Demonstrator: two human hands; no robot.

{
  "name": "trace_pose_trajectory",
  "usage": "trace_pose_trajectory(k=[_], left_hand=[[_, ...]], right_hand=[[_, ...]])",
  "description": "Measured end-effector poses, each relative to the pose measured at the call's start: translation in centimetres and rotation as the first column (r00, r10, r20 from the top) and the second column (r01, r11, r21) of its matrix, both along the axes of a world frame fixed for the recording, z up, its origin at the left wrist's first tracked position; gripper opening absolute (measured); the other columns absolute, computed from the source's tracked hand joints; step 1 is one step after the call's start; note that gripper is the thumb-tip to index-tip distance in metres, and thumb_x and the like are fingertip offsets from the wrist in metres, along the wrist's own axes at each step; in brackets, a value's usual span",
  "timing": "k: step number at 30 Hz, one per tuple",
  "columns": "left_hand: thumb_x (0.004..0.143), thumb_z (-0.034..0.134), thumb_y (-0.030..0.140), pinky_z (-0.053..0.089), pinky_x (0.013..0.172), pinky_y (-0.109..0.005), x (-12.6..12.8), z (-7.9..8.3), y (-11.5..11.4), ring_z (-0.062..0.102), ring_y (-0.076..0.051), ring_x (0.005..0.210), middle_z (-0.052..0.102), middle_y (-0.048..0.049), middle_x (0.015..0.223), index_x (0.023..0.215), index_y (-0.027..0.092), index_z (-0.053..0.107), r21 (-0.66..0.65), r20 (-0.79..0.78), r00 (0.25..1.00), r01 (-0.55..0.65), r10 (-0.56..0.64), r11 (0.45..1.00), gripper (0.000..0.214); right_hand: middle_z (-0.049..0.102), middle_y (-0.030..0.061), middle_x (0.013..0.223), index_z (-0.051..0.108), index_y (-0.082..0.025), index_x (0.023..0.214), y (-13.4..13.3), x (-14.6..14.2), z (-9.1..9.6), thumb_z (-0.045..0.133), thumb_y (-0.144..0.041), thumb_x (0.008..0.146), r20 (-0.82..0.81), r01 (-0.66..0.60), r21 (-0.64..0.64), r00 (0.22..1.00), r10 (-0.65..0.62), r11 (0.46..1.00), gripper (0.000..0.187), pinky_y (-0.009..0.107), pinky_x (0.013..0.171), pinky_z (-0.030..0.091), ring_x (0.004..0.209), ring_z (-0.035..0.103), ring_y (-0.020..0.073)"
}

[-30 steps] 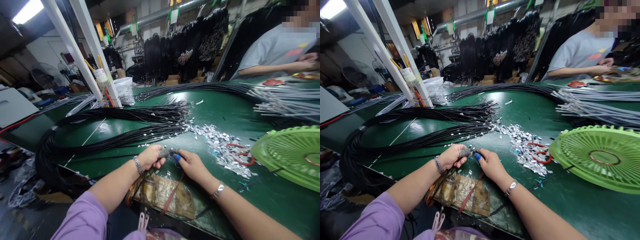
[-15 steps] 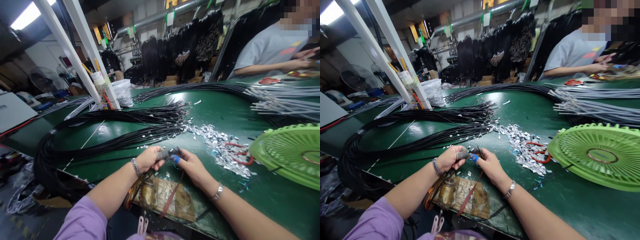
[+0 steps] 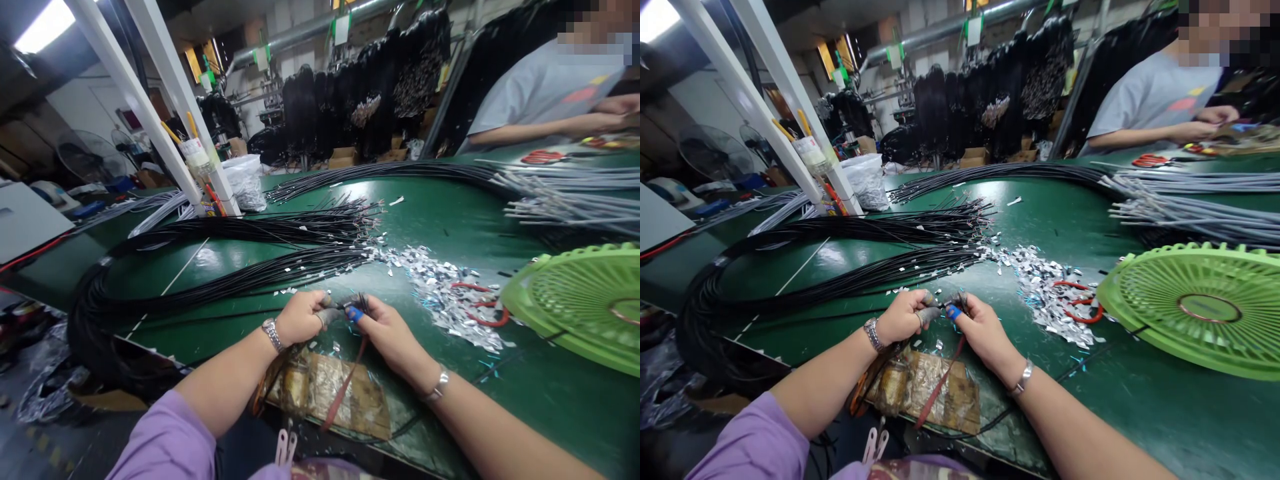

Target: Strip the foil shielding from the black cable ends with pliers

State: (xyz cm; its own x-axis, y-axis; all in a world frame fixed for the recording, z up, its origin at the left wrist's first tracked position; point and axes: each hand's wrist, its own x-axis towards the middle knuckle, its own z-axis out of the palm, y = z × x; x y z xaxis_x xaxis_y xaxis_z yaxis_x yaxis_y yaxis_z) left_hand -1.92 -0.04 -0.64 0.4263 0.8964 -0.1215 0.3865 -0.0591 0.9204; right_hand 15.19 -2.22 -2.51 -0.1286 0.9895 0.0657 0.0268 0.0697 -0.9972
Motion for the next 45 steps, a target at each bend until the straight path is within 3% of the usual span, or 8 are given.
trace_pose_trajectory(k=[4, 7, 11, 14, 17, 22, 26, 45], left_hand=[[0.066, 0.067, 0.056, 0.028, 0.035, -0.017, -0.2, 0.4, 0.2, 0.039, -0.005, 0.033, 0.051, 0.0057, 0.048, 0.071, 0.017, 0.049, -0.231, 0.105, 0.989, 0.128, -0.106, 0.964, 0.044], [0.065, 0.069, 0.056, 0.03, 0.037, -0.017, -0.6, 0.3, 0.5, 0.039, -0.005, 0.033, 0.05, 0.0054, 0.048, 0.071, 0.016, 0.05, -0.284, 0.116, 0.977, 0.206, -0.18, 0.936, 0.045], [0.073, 0.066, 0.039, 0.036, 0.049, -0.019, -1.0, 0.0, 0.6, 0.045, -0.007, 0.047, 0.054, 0.0024, 0.055, 0.073, 0.015, 0.059, -0.005, -0.048, 0.977, 0.208, -0.208, 0.978, 0.024], [0.076, 0.063, 0.029, 0.035, 0.057, -0.02, -1.1, 0.2, 0.2, 0.047, -0.009, 0.058, 0.058, 0.001, 0.063, 0.072, 0.015, 0.063, 0.287, -0.209, 0.969, 0.191, -0.134, 0.939, 0.014], [0.077, 0.062, 0.027, 0.031, 0.055, -0.021, -1.1, 0.7, -0.1, 0.043, -0.009, 0.056, 0.055, 0.0019, 0.06, 0.074, 0.016, 0.065, 0.375, -0.325, 0.946, 0.139, -0.011, 0.916, 0.012], [0.076, 0.061, 0.025, 0.029, 0.055, -0.021, -1.0, 1.1, -0.5, 0.044, -0.01, 0.056, 0.057, 0.0014, 0.061, 0.075, 0.016, 0.066, 0.415, -0.393, 0.919, 0.139, 0.039, 0.899, 0.01], [0.077, 0.061, 0.025, 0.029, 0.054, -0.022, -0.8, 1.3, -0.6, 0.044, -0.01, 0.054, 0.057, 0.0015, 0.06, 0.075, 0.017, 0.066, 0.384, -0.436, 0.9, 0.163, 0.022, 0.909, 0.01], [0.071, 0.061, 0.02, 0.026, 0.052, -0.025, -0.4, 1.4, -0.8, 0.049, -0.013, 0.054, 0.057, 0.0009, 0.056, 0.063, 0.02, 0.06, 0.383, -0.603, 0.79, 0.412, -0.114, 0.827, 0.009]], right_hand=[[0.061, -0.0003, 0.068, 0.059, -0.02, 0.071, 0.1, 0.2, 0.0, 0.066, -0.05, 0.073, -0.007, -0.078, 0.025, 0.997, 0.078, 0.997, 0.031, 0.028, 0.062, 0.043, 0.064, 0.052, 0.0158], [0.063, 0.0011, 0.071, 0.059, -0.02, 0.069, 0.0, 0.2, 0.4, 0.067, -0.051, 0.072, 0.016, -0.131, 0.042, 0.991, 0.131, 0.99, 0.031, 0.029, 0.065, 0.044, 0.068, 0.053, 0.0171], [0.06, 0.0001, 0.067, 0.059, -0.021, 0.071, 0.1, 0.3, 0.3, 0.065, -0.052, 0.072, 0.013, -0.078, 0.007, 0.997, 0.078, 0.997, 0.032, 0.027, 0.056, 0.041, 0.061, 0.05, 0.0154], [0.051, -0.004, 0.056, 0.061, -0.02, 0.08, 0.2, 0.5, 0.1, 0.062, -0.048, 0.073, -0.033, -0.03, -0.077, 0.999, 0.027, 0.997, 0.029, 0.025, 0.047, 0.034, 0.049, 0.04, 0.0118], [0.049, -0.0054, 0.053, 0.062, -0.019, 0.085, 0.1, 0.8, 0.2, 0.062, -0.04, 0.072, -0.08, -0.027, -0.126, 0.997, 0.017, 0.992, 0.025, 0.024, 0.046, 0.034, 0.047, 0.041, 0.0112], [0.069, 0.0039, 0.082, 0.062, -0.02, 0.091, 0.2, 1.2, 0.6, 0.068, -0.037, 0.066, -0.097, -0.106, -0.097, 0.991, 0.096, 0.99, 0.031, 0.03, 0.065, 0.05, 0.074, 0.063, 0.019], [0.071, 0.0067, 0.088, 0.06, -0.02, 0.093, 0.5, 1.2, 0.3, 0.074, -0.042, 0.064, -0.061, -0.134, -0.05, 0.989, 0.131, 0.99, 0.039, 0.037, 0.082, 0.051, 0.09, 0.066, 0.0243], [0.069, 0.0028, 0.075, 0.063, -0.02, 0.078, 0.2, 0.8, -0.2, 0.07, -0.048, 0.069, 0.104, -0.071, 0.054, 0.992, 0.065, 0.996, 0.03, 0.031, 0.065, 0.05, 0.069, 0.062, 0.0189]])
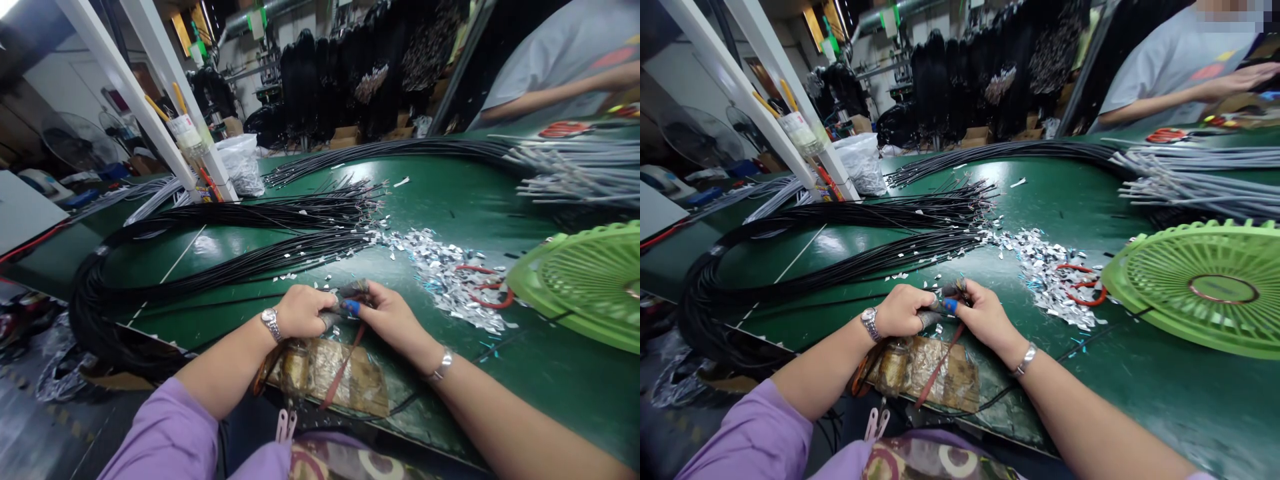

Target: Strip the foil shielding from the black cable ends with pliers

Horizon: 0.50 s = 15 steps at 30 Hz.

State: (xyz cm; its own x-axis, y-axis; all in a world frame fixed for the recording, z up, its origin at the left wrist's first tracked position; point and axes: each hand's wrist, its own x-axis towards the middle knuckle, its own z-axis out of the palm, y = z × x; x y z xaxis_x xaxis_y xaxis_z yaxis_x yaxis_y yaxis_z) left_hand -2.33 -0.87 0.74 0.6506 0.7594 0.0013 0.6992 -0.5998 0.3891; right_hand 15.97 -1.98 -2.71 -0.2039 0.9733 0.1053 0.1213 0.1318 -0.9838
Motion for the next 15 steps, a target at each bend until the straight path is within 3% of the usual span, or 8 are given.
trace_pose_trajectory(k=[3, 7, 11, 15], left_hand=[[0.074, 0.06, 0.022, 0.029, 0.054, -0.025, -0.2, -0.2, 0.1, 0.053, -0.013, 0.059, 0.061, -0.0001, 0.062, 0.065, 0.02, 0.062, 0.035, 0.032, 0.999, -0.006, 0.005, 0.999, 0.009], [0.077, 0.057, 0.027, 0.035, 0.059, -0.025, -0.5, -0.3, 0.2, 0.058, -0.015, 0.067, 0.066, -0.002, 0.07, 0.075, 0.02, 0.066, 0.149, 0.032, 0.987, -0.16, 0.157, 0.976, 0.011], [0.076, 0.054, 0.021, 0.038, 0.06, -0.026, -0.6, 0.0, 0.0, 0.06, -0.017, 0.07, 0.068, -0.0045, 0.075, 0.079, 0.019, 0.067, 0.268, -0.049, 0.968, -0.225, 0.247, 0.937, 0.014], [0.074, 0.052, 0.019, 0.039, 0.06, -0.027, -0.3, 0.1, -0.2, 0.061, -0.019, 0.071, 0.068, -0.0066, 0.077, 0.081, 0.018, 0.067, 0.316, -0.118, 0.954, -0.226, 0.274, 0.922, 0.016]], right_hand=[[0.067, 0.0025, 0.071, 0.062, -0.021, 0.082, 0.1, 0.3, -0.1, 0.061, -0.053, 0.076, -0.001, 0.102, 0.009, 0.995, -0.102, 0.995, 0.033, 0.029, 0.058, 0.049, 0.061, 0.058, 0.0167], [0.063, 0.0027, 0.062, 0.059, -0.021, 0.08, 0.1, 0.9, -0.1, 0.037, -0.057, 0.089, 0.169, 0.109, 0.071, 0.978, -0.119, 0.992, 0.043, 0.028, 0.048, 0.043, 0.048, 0.051, 0.0153], [0.068, 0.0067, 0.075, 0.061, -0.022, 0.092, -0.7, 0.9, 0.0, 0.039, -0.047, 0.09, 0.444, -0.034, 0.224, 0.893, -0.071, 0.974, 0.033, 0.035, 0.064, 0.05, 0.069, 0.064, 0.0237], [0.069, 0.0125, 0.097, 0.061, -0.02, 0.102, -1.4, 0.5, -0.1, 0.041, -0.033, 0.088, 0.53, -0.081, 0.334, 0.84, -0.116, 0.939, 0.028, 0.038, 0.079, 0.05, 0.09, 0.065, 0.0272]])
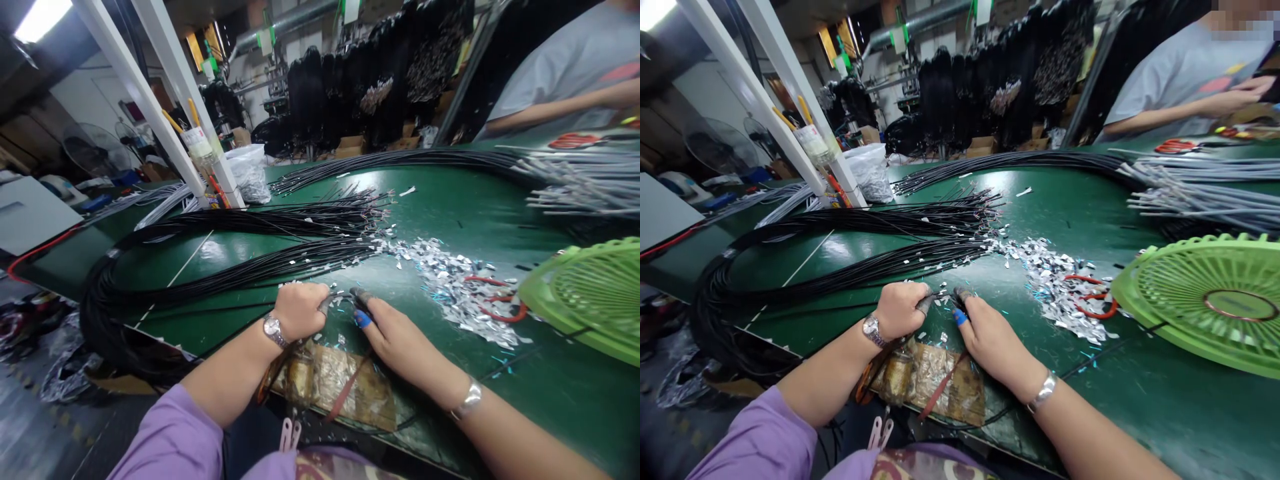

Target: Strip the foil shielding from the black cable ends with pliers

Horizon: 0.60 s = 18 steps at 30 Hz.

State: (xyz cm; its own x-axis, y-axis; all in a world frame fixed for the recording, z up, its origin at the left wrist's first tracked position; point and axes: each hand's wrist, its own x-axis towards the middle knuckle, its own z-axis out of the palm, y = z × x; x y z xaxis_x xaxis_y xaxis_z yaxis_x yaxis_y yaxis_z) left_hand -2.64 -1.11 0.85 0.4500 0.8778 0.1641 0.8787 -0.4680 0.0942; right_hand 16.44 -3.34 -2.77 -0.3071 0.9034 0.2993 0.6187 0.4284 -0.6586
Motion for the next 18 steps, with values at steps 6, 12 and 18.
trace_pose_trajectory(k=[6, 12, 18], left_hand=[[0.072, 0.052, 0.018, 0.038, 0.059, -0.029, 0.19, -0.22, -0.1, 0.062, -0.021, 0.072, 0.068, -0.0078, 0.076, 0.082, 0.018, 0.066, 0.032, -0.07, 0.997, 0.029, -0.027, 0.999, 0.018], [0.068, 0.052, 0.015, 0.037, 0.056, -0.028, 0.21, -0.32, -0.29, 0.061, -0.02, 0.07, 0.067, -0.0074, 0.075, 0.082, 0.017, 0.064, 0.026, -0.081, 0.995, 0.068, -0.065, 0.997, 0.018], [0.066, 0.053, 0.015, 0.038, 0.054, -0.027, 0.39, -0.47, -0.32, 0.06, -0.018, 0.065, 0.064, -0.0052, 0.07, 0.078, 0.018, 0.061, 0.073, -0.109, 0.989, 0.112, -0.104, 0.991, 0.014]], right_hand=[[0.069, 0.0086, 0.084, 0.061, -0.023, 0.083, 0.15, -0.19, 0.32, 0.045, -0.028, 0.085, 0.037, 0.021, -0.048, 0.999, -0.019, 0.999, 0.017, 0.036, 0.071, 0.05, 0.078, 0.065, 0.0252], [0.069, 0.0075, 0.081, 0.06, -0.023, 0.081, 0.13, -0.38, 0.61, 0.047, -0.024, 0.084, 0.069, 0.034, -0.084, 0.997, -0.029, 0.996, 0.013, 0.034, 0.068, 0.048, 0.073, 0.064, 0.024], [0.069, 0.0101, 0.087, 0.062, -0.019, 0.087, 0.05, -0.68, 0.52, 0.046, -0.021, 0.085, 0.182, 0.036, -0.108, 0.983, -0.015, 0.993, 0.017, 0.034, 0.073, 0.048, 0.08, 0.065, 0.0246]])
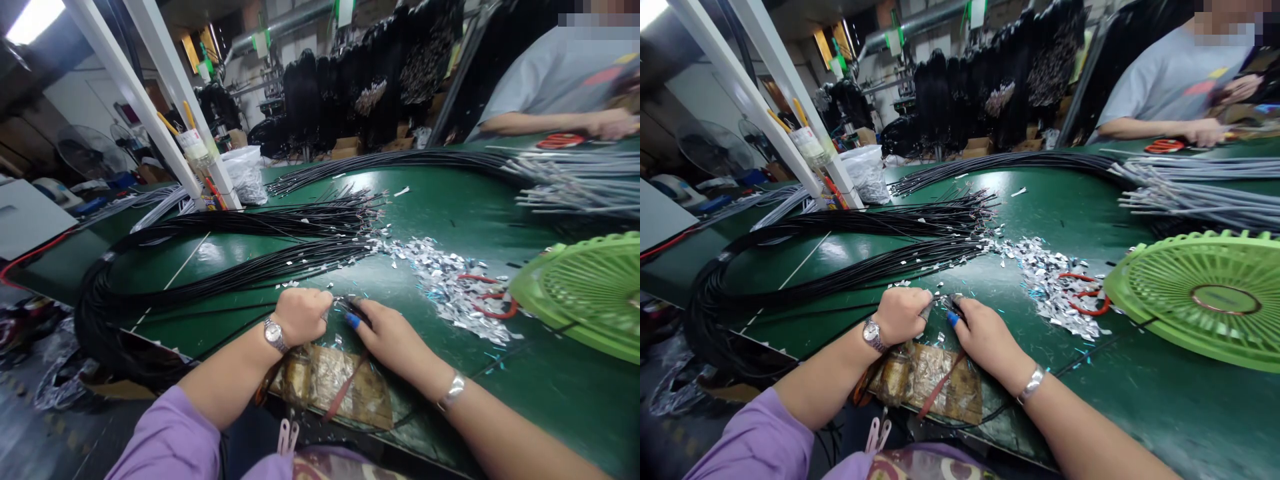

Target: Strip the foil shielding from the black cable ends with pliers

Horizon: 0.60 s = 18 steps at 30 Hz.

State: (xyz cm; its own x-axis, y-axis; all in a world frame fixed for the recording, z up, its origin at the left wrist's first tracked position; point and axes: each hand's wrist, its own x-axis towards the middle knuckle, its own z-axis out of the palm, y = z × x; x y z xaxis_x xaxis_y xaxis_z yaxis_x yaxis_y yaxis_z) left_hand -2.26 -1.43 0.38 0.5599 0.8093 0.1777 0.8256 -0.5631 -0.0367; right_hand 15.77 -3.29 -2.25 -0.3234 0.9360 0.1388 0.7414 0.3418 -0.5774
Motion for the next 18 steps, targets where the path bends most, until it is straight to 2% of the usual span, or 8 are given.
trace_pose_trajectory(k=[6, 11, 18], left_hand=[[0.065, 0.052, 0.015, 0.038, 0.052, -0.027, 0.0, -0.25, 0.0, 0.061, -0.018, 0.065, 0.065, -0.0041, 0.07, 0.078, 0.02, 0.061, 0.052, -0.041, 0.999, 0.026, -0.024, 0.998, 0.016], [0.065, 0.052, 0.015, 0.038, 0.051, -0.027, 0.06, -0.11, 0.03, 0.061, -0.018, 0.064, 0.065, -0.004, 0.07, 0.077, 0.02, 0.061, 0.046, -0.055, 0.998, 0.033, -0.031, 0.998, 0.015], [0.066, 0.053, 0.015, 0.038, 0.05, -0.027, 0.06, -0.03, 0.02, 0.06, -0.018, 0.063, 0.065, -0.0042, 0.069, 0.077, 0.019, 0.059, 0.05, -0.055, 0.996, 0.068, -0.065, 0.996, 0.013]], right_hand=[[0.07, 0.0122, 0.093, 0.064, -0.015, 0.096, -0.1, -0.46, 0.21, 0.046, -0.017, 0.084, 0.042, -0.008, -0.031, 0.999, 0.01, 0.999, 0.022, 0.034, 0.08, 0.048, 0.087, 0.065, 0.025], [0.07, 0.012, 0.088, 0.064, -0.016, 0.089, -0.02, -0.56, 0.34, 0.045, -0.016, 0.085, 0.075, -0.007, -0.068, 0.997, 0.012, 0.998, 0.02, 0.034, 0.077, 0.048, 0.083, 0.065, 0.0251], [0.071, 0.0102, 0.087, 0.065, -0.018, 0.086, 0.15, -0.46, 0.03, 0.045, -0.017, 0.084, 0.019, -0.013, -0.05, 1.0, 0.014, 0.999, 0.02, 0.032, 0.074, 0.048, 0.08, 0.065, 0.0236]])
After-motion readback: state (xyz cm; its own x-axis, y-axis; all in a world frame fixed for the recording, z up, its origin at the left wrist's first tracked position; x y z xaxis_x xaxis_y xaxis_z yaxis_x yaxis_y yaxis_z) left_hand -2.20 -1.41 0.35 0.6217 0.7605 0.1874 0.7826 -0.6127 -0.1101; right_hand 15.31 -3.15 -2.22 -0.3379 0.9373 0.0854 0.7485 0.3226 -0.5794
